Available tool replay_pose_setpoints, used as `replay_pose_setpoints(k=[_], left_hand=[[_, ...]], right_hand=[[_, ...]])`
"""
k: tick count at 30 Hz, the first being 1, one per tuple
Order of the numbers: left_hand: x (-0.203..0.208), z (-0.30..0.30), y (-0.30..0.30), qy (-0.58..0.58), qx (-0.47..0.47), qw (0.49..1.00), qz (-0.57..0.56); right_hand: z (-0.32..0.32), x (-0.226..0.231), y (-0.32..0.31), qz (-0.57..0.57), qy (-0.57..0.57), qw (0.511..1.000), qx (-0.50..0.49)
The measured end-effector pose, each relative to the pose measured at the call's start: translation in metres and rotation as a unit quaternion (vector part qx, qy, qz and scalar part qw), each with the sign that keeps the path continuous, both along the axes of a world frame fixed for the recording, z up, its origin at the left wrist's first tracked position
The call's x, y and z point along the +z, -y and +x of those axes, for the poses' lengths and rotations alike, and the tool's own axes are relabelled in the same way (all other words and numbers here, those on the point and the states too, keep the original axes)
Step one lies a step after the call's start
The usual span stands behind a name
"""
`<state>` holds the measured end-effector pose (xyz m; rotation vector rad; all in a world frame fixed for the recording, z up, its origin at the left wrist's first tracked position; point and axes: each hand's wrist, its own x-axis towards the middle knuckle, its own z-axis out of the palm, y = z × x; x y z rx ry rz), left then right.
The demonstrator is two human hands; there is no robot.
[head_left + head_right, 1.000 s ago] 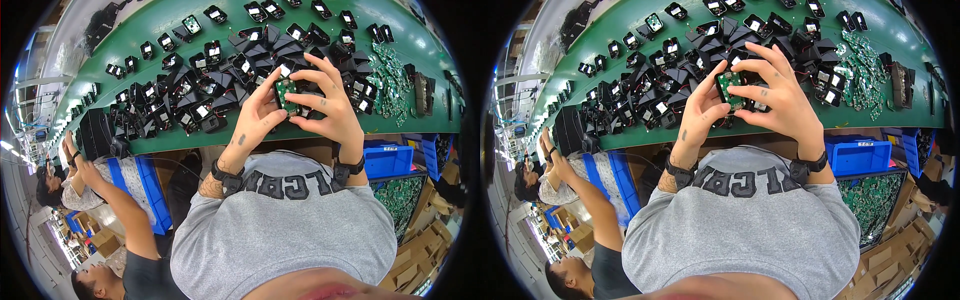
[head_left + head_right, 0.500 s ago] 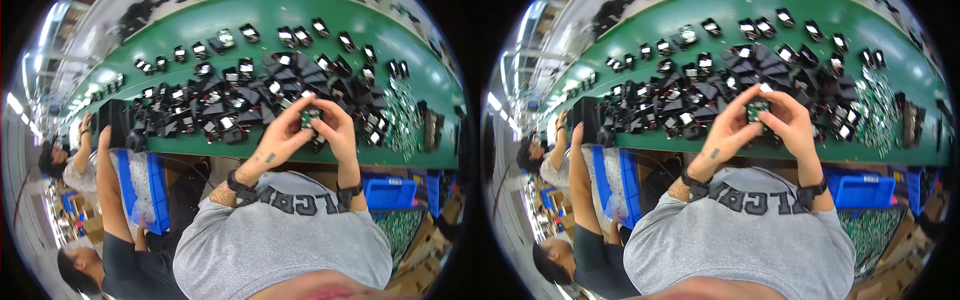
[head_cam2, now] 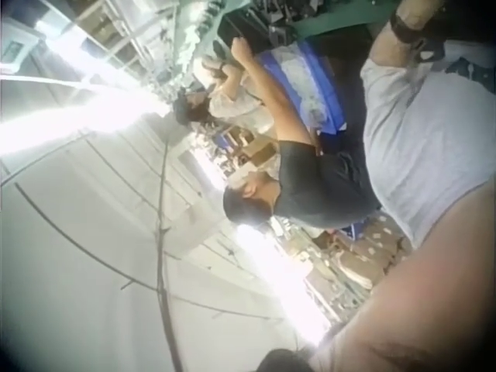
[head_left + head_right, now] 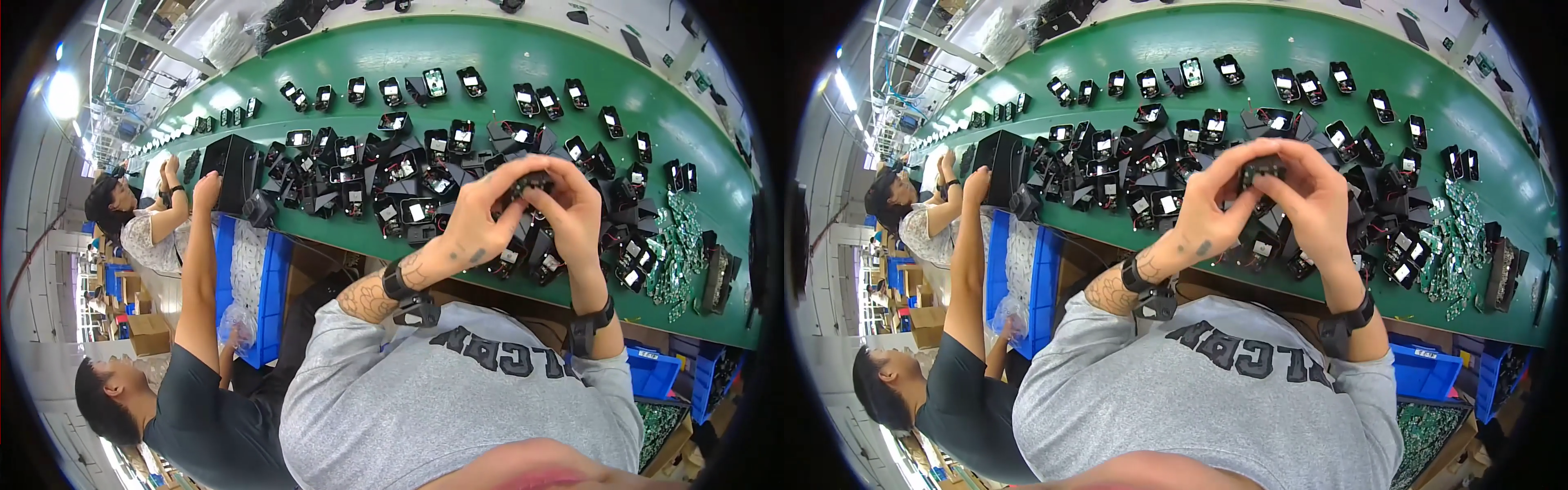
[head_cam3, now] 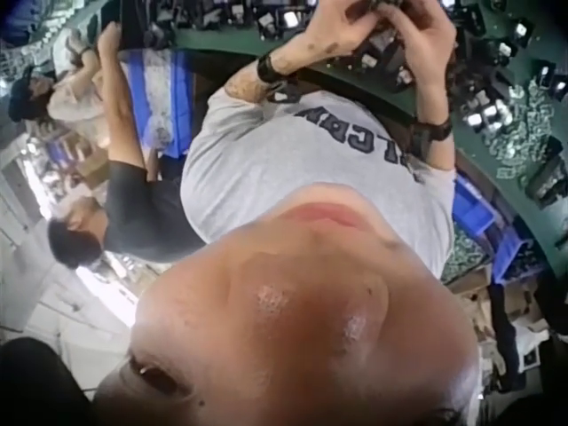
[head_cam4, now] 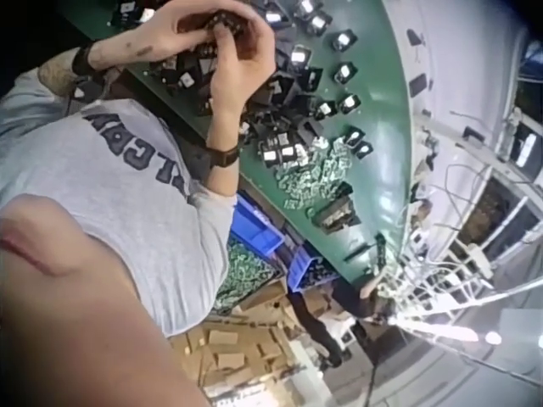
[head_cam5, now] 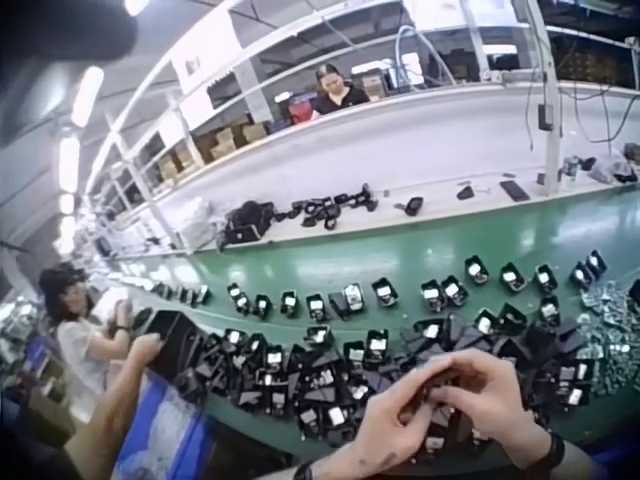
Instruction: The person picks up a plastic housing and a circuit board, fits the board into the housing, and presses the components together. They then set the assembled unit back onto the table and repeat the process with another set.
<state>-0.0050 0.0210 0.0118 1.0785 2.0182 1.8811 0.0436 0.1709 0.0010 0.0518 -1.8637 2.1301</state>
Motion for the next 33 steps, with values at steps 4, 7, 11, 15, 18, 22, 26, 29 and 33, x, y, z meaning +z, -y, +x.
replay_pose_setpoints(k=[4,7,11,15,18,22,26,29,33], left_hand=[[0.008,-0.038,-0.008,-0.083,0.008,0.996,-0.003],[0.006,-0.099,-0.015,-0.104,0.041,0.994,-0.016],[-0.015,-0.241,0.024,-0.205,0.217,0.930,-0.215],[-0.056,-0.338,0.051,-0.240,0.302,0.870,-0.306],[-0.072,-0.361,0.049,-0.241,0.248,0.874,-0.342],[-0.092,-0.372,0.048,-0.197,0.176,0.870,-0.416],[-0.088,-0.387,0.078,-0.262,0.212,0.831,-0.442],[-0.071,-0.393,0.126,-0.287,0.345,0.738,-0.504],[-0.064,-0.392,0.204,-0.126,0.470,0.651,-0.583]], right_hand=[[-0.040,0.003,-0.013,-0.001,-0.035,0.999,0.025],[-0.079,0.013,-0.037,0.099,0.014,0.993,0.063],[-0.111,0.025,-0.088,0.371,0.057,0.926,0.030],[-0.149,0.015,-0.150,0.410,0.150,0.899,0.038],[-0.157,0.008,-0.171,0.401,0.197,0.894,0.034],[-0.144,0.003,-0.177,0.421,0.195,0.884,0.063],[-0.126,0.004,-0.210,0.441,0.242,0.864,0.028],[-0.110,-0.005,-0.252,0.543,0.240,0.799,-0.098],[-0.091,-0.059,-0.356,0.592,0.235,0.753,-0.167]])
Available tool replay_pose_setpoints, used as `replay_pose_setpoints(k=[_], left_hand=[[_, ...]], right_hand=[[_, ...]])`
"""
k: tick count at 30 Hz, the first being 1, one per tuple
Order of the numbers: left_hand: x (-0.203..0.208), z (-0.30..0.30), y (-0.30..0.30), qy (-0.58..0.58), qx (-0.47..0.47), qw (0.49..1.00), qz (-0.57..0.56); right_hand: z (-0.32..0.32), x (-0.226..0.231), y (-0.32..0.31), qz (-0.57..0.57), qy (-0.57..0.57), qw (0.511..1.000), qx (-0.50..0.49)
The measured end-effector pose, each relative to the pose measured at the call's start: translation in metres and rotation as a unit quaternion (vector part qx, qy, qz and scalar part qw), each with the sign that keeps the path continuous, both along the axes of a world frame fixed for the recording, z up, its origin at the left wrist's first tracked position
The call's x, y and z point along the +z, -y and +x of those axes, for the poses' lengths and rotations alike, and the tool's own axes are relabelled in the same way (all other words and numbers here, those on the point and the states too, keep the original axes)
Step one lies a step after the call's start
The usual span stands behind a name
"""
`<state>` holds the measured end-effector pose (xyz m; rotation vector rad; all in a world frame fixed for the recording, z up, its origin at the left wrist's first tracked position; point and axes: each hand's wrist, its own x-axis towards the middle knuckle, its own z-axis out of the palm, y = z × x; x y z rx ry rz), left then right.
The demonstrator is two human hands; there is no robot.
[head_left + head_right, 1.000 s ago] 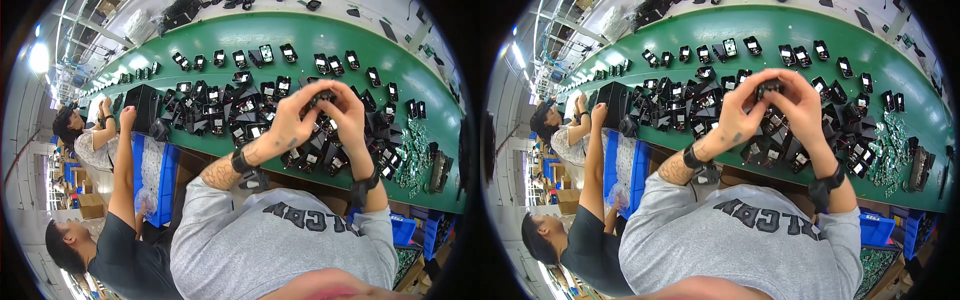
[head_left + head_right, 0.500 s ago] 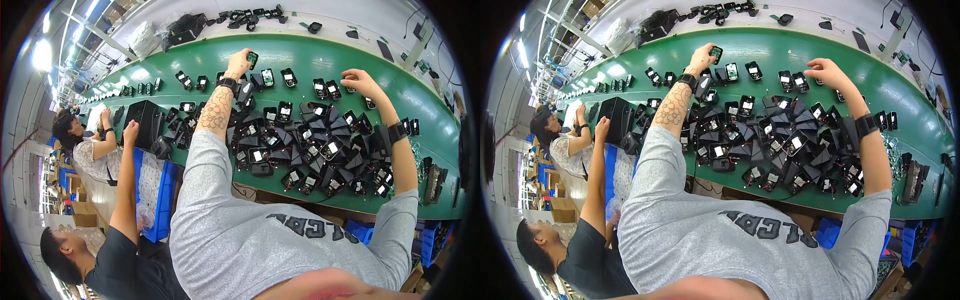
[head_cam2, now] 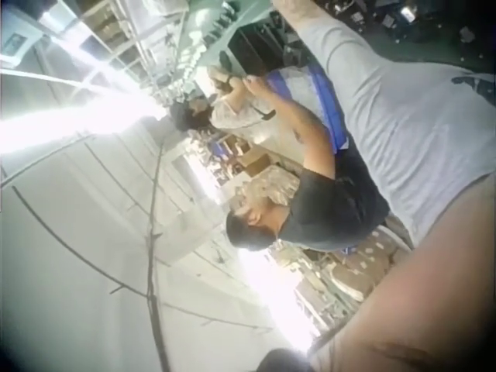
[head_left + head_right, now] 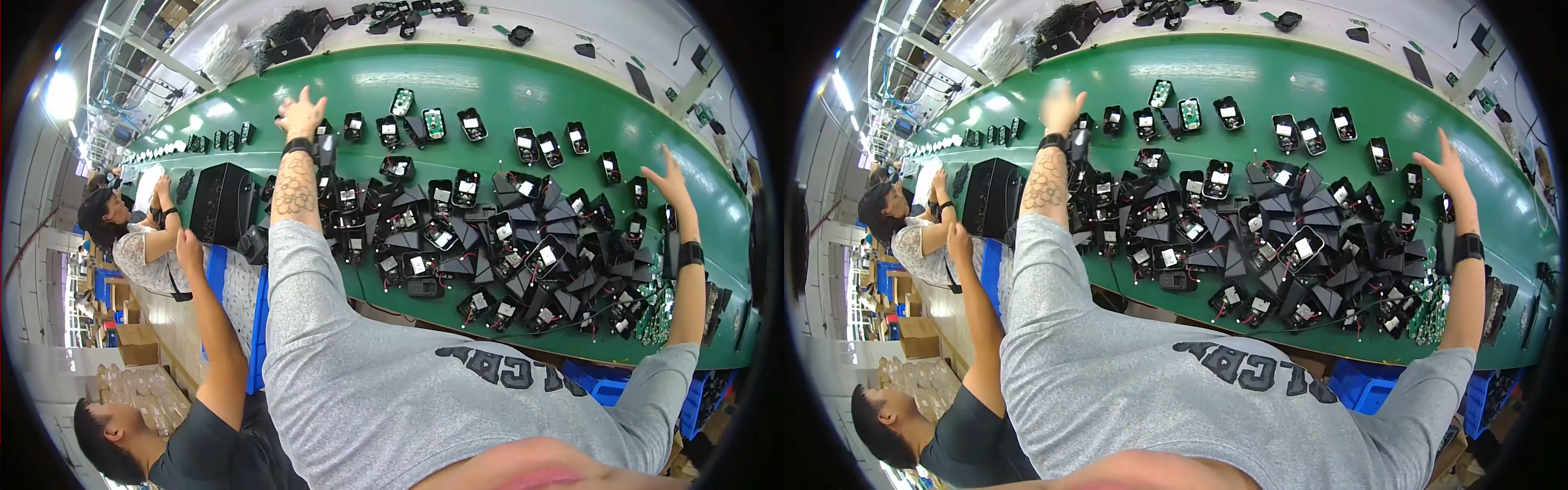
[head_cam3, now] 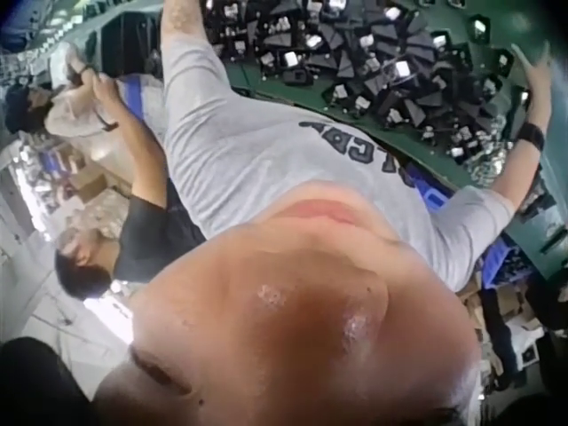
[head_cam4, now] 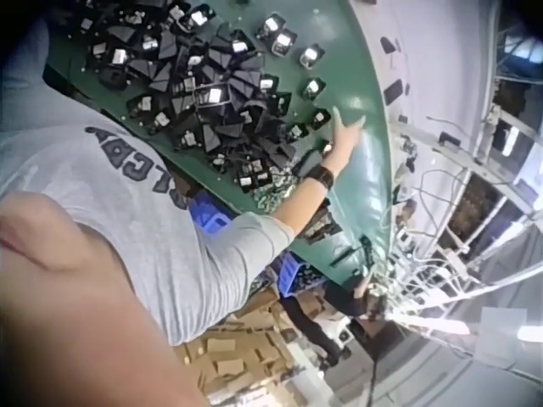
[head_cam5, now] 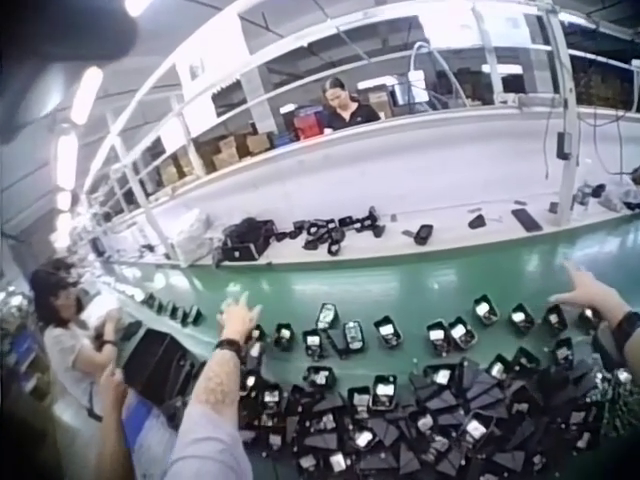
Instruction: The person picks up a plastic housing and a circuit board, fits the board into the housing, and presses the components together. They then set the assembled unit back onto the table and repeat the process with another set.
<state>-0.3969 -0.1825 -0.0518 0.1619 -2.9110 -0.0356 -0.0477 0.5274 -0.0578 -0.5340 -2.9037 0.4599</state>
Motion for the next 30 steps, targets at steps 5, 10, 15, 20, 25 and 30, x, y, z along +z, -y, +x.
replay_pose_setpoints(k=[5,10,15,20,25,30], left_hand=[[-0.045,-0.029,0.068,0.090,0.000,0.989,0.113],[-0.030,0.009,0.060,0.169,-0.181,0.945,0.214],[-0.019,0.018,-0.012,0.249,-0.093,0.943,0.202],[-0.004,0.049,-0.045,0.252,-0.162,0.949,0.094],[-0.003,0.057,-0.055,0.267,-0.204,0.938,0.083],[0.006,-0.014,0.011,0.108,-0.162,0.958,0.210]], right_hand=[[0.066,-0.067,-0.177,0.007,0.122,0.978,-0.167],[0.011,-0.043,-0.055,0.029,0.259,0.946,-0.195],[0.009,-0.038,-0.045,-0.136,0.189,0.963,-0.136],[-0.015,-0.012,0.021,-0.154,0.190,0.967,-0.068],[-0.017,-0.017,0.025,-0.179,0.161,0.970,-0.040],[0.019,-0.006,0.007,-0.222,0.096,0.969,-0.040]])
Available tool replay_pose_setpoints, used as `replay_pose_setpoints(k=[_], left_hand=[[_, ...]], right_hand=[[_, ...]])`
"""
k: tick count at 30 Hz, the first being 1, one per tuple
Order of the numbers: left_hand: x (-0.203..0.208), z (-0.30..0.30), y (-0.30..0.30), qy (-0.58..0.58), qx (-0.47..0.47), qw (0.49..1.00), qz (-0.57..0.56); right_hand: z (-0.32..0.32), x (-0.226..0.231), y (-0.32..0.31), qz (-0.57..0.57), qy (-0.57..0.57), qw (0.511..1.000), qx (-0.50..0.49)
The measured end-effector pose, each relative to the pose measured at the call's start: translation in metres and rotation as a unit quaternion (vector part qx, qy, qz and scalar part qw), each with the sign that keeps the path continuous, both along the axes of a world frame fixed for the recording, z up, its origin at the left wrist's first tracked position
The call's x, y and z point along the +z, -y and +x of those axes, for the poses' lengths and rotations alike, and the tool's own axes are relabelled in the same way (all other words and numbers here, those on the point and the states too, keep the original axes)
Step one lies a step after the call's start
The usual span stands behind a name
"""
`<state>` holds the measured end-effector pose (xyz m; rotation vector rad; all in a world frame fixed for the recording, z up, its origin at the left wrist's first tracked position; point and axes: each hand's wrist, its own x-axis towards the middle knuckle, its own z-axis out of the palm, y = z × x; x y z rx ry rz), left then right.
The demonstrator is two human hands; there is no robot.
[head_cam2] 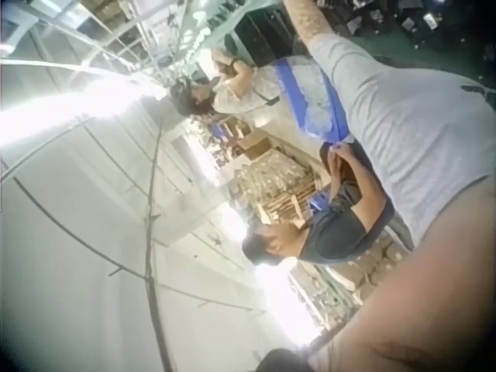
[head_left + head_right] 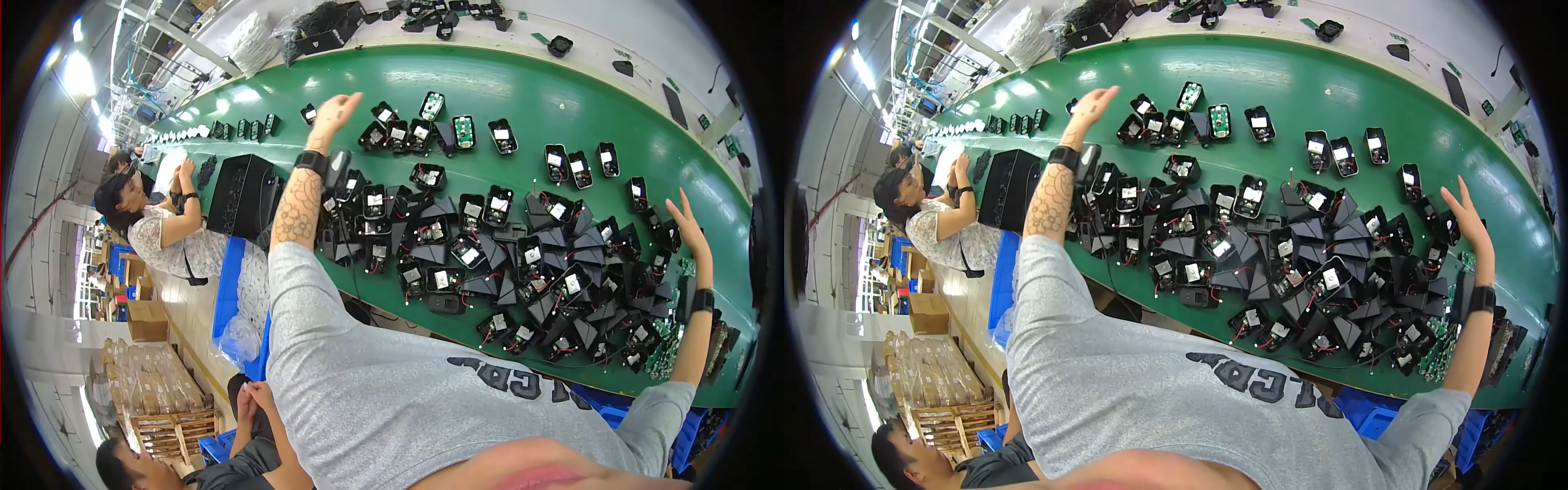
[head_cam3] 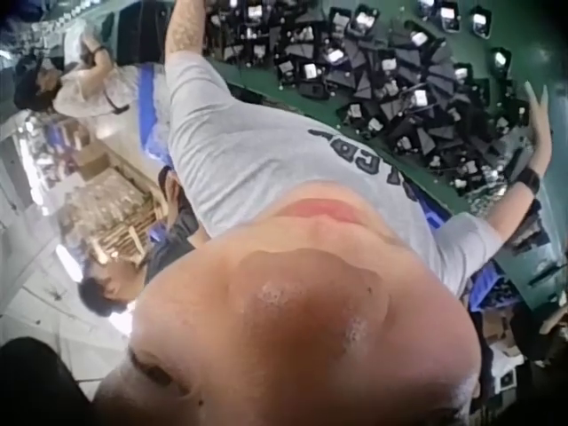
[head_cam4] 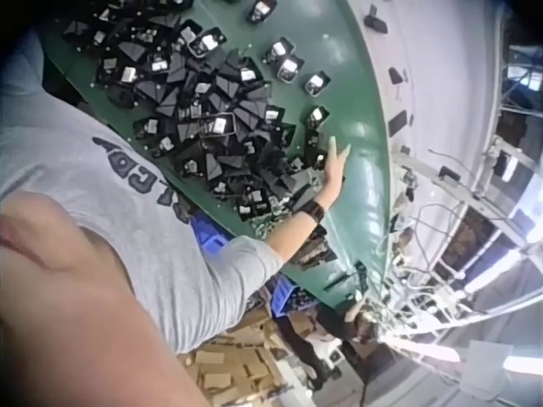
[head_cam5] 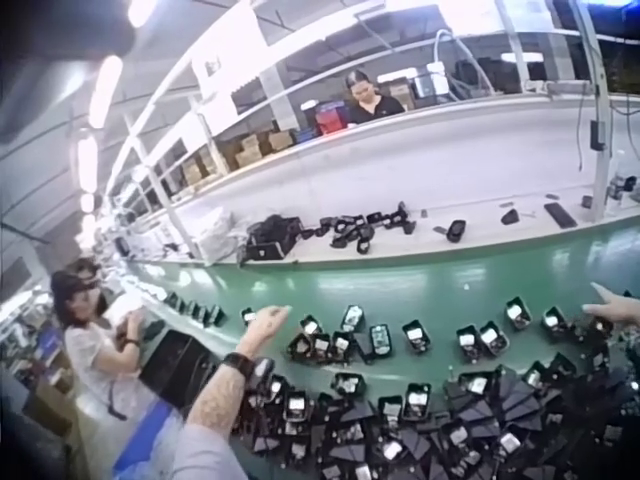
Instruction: The person picks up a plastic housing and a circuit board, fits the board into the housing, and presses the components together. They then set the assembled unit back onto the table and repeat the process with another set.
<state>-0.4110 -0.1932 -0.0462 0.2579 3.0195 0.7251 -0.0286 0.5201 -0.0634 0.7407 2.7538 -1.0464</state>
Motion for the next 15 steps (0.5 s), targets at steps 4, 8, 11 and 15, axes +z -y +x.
replay_pose_setpoints(k=[4,8,11,15], left_hand=[[-0.023,-0.046,0.084,-0.048,0.219,0.957,-0.182],[-0.053,-0.058,0.060,-0.024,0.243,0.963,-0.116],[-0.033,-0.071,0.096,-0.070,-0.146,0.957,-0.241],[-0.022,-0.029,-0.022,0.115,-0.209,0.971,0.024]], right_hand=[[0.027,0.006,0.000,0.009,-0.047,0.999,0.010],[0.095,0.027,0.007,0.045,-0.075,0.996,-0.005],[0.116,0.035,-0.003,0.013,-0.102,0.994,-0.035],[0.117,0.044,0.019,-0.025,-0.090,0.993,-0.072]])
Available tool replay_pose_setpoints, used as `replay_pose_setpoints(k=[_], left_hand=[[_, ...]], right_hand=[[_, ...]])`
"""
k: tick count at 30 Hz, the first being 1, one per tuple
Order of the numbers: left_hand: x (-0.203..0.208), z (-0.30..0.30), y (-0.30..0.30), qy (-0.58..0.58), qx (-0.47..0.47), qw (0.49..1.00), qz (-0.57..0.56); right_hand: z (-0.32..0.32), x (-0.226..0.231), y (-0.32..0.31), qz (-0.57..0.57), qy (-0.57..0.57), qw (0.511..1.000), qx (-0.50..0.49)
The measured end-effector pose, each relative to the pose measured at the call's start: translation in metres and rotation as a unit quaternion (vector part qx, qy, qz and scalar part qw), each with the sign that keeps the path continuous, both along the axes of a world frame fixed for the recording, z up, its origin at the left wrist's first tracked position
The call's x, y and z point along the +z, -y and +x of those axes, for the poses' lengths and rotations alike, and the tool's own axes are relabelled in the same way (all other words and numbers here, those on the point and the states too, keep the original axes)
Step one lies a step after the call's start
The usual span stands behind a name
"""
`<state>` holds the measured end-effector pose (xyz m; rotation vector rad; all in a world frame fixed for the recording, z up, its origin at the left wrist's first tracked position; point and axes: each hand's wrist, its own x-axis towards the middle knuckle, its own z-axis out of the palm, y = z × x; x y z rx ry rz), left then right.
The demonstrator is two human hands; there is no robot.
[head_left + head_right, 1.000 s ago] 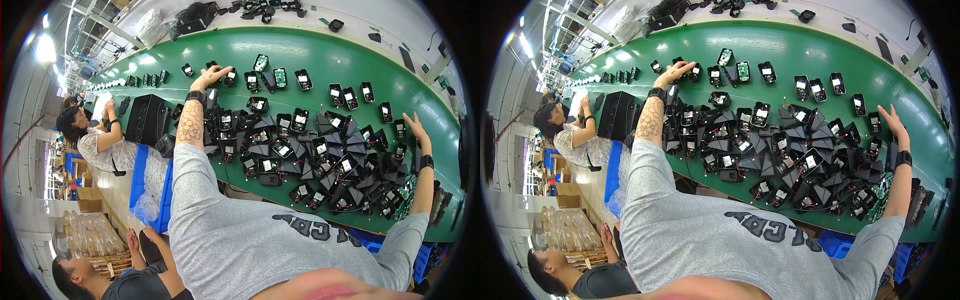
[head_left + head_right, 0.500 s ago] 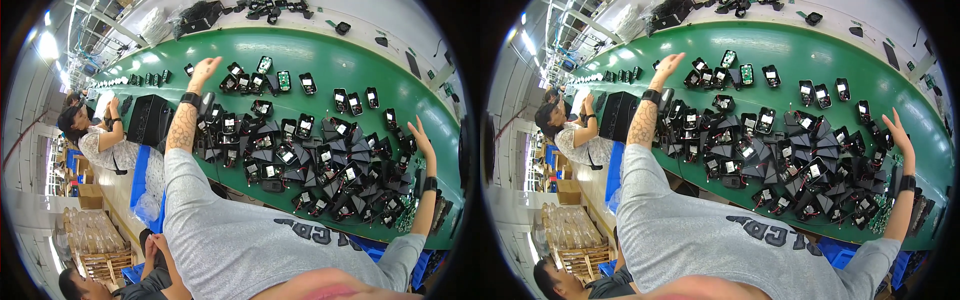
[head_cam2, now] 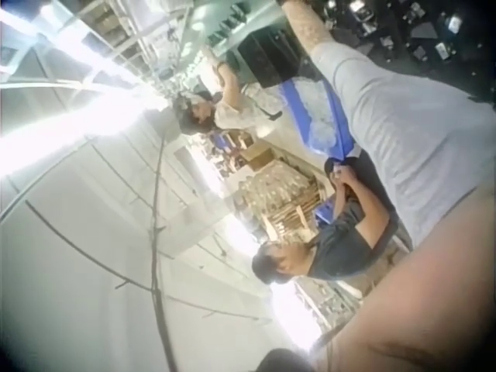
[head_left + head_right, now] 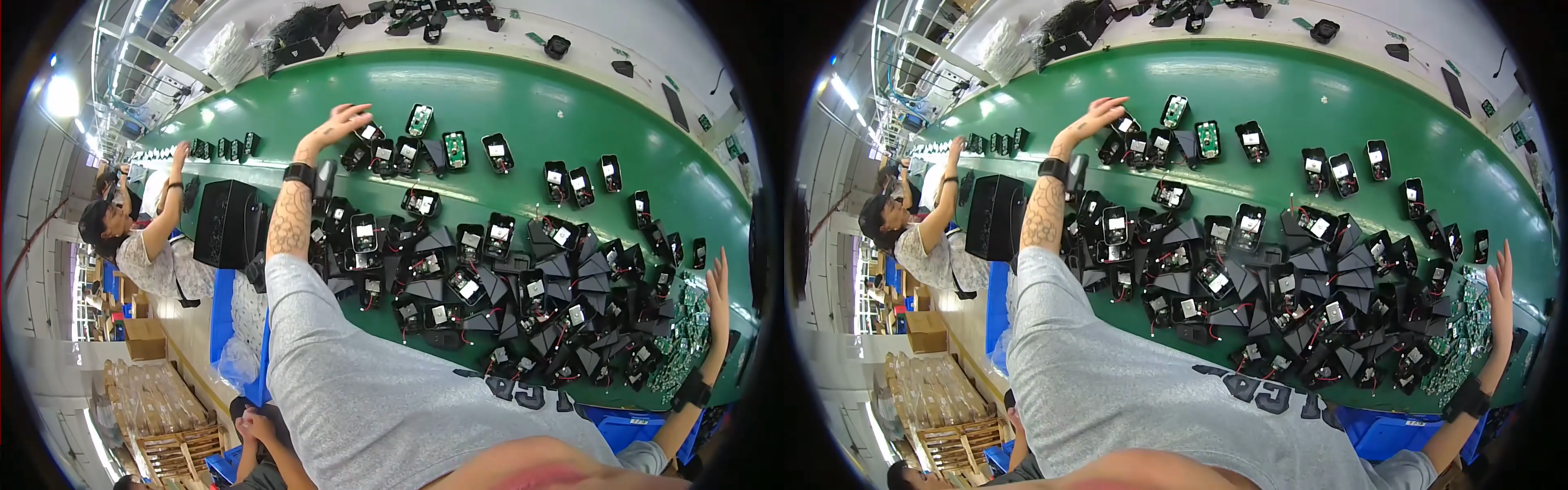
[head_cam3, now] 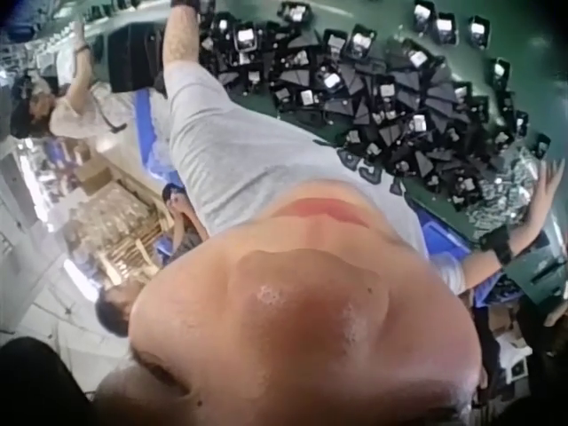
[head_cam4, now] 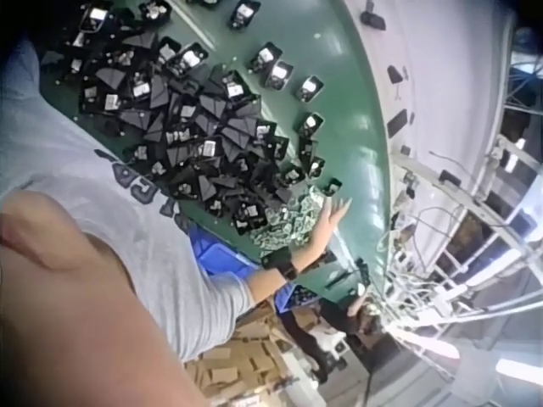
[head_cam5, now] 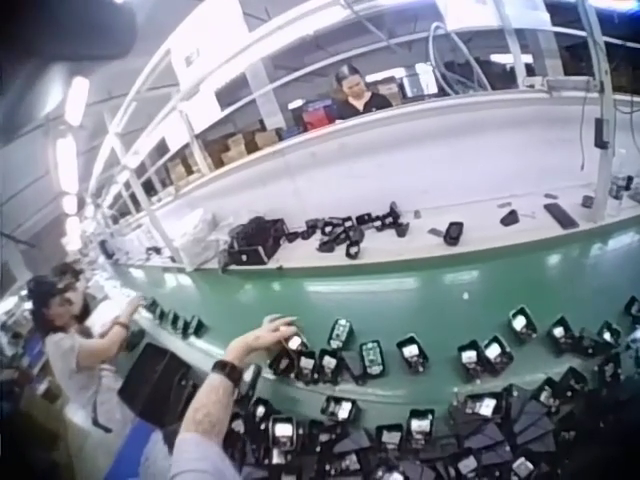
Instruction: The person picks up a plastic housing and a circuit board, fits the board into the housing, and presses the components together. They then set the assembled unit back onto the table and repeat the process with another set.
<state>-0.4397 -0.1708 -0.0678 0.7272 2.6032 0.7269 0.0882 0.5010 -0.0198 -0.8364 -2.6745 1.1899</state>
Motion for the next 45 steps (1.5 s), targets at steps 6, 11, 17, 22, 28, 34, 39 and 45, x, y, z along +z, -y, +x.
replay_pose_setpoints(k=[6,11,17,22,28,34,39,45], left_hand=[[0.003,0.070,-0.046,-0.012,0.023,0.991,-0.129],[0.005,0.109,-0.080,-0.040,0.057,0.984,-0.165],[0.005,0.125,-0.104,-0.026,0.139,0.978,-0.151],[-0.002,0.130,-0.112,-0.042,0.061,0.990,-0.124],[0.005,0.141,-0.125,-0.049,-0.002,0.990,-0.135],[0.002,0.159,-0.131,-0.072,0.081,0.973,-0.202],[0.020,0.184,-0.139,-0.090,0.032,0.978,-0.187],[0.017,0.194,-0.150,-0.114,-0.012,0.980,-0.161]], right_hand=[[-0.041,0.013,0.045,-0.045,-0.055,0.995,0.073],[-0.040,0.043,0.104,-0.040,-0.060,0.988,0.135],[-0.035,0.063,0.146,-0.080,-0.078,0.980,0.163],[-0.030,0.053,0.154,-0.125,-0.083,0.971,0.185],[-0.023,0.044,0.158,-0.146,-0.078,0.970,0.175],[-0.029,0.041,0.164,-0.188,-0.092,0.954,0.214],[-0.047,0.030,0.157,-0.074,-0.062,0.979,0.180],[-0.162,0.010,0.134,0.214,0.064,0.958,0.178]])
